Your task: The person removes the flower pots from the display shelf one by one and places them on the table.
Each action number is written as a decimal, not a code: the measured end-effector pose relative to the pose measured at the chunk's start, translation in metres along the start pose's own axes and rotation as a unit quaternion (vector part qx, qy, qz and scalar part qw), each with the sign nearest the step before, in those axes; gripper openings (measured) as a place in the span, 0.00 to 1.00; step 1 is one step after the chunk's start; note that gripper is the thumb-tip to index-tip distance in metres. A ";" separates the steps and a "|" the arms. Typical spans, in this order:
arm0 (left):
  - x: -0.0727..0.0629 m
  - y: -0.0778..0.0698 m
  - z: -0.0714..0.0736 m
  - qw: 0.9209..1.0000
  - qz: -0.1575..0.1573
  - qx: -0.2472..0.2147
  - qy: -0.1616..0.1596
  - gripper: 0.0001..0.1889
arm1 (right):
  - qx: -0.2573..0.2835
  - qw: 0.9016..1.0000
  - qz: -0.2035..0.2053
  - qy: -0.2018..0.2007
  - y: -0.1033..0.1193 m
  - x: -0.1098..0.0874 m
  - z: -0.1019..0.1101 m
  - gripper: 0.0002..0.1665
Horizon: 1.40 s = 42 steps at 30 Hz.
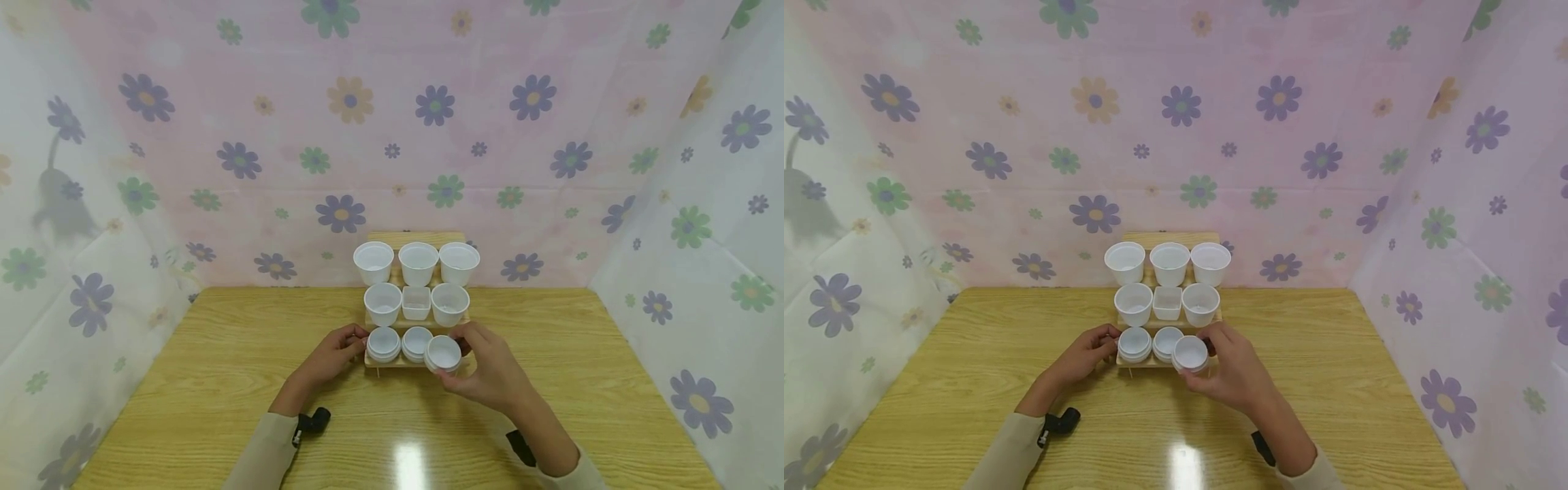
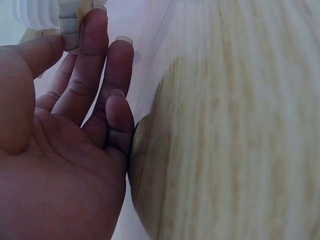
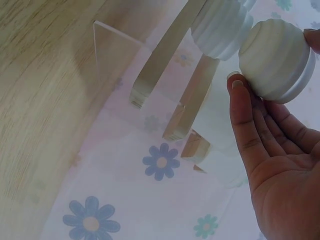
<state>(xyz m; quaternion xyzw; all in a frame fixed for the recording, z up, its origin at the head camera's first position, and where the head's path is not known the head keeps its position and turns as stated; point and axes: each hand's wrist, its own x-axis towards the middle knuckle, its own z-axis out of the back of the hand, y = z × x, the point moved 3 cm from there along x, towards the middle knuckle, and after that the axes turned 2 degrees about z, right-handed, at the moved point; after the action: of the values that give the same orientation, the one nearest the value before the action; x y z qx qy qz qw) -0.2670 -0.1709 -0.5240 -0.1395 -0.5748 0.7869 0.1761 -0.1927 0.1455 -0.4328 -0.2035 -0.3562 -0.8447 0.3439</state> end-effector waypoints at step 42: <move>0.001 0.002 0.001 1.000 -0.012 0.004 0.002 0.10 | 0.051 0.998 0.032 0.021 0.034 -0.003 -0.050 0.33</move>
<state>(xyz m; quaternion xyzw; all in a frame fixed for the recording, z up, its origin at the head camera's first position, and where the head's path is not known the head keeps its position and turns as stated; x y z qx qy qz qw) -0.2684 -0.1721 -0.5261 -0.1334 -0.5727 0.7870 0.1870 -0.1708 0.0925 -0.4514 -0.1795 -0.3851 -0.8178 0.3881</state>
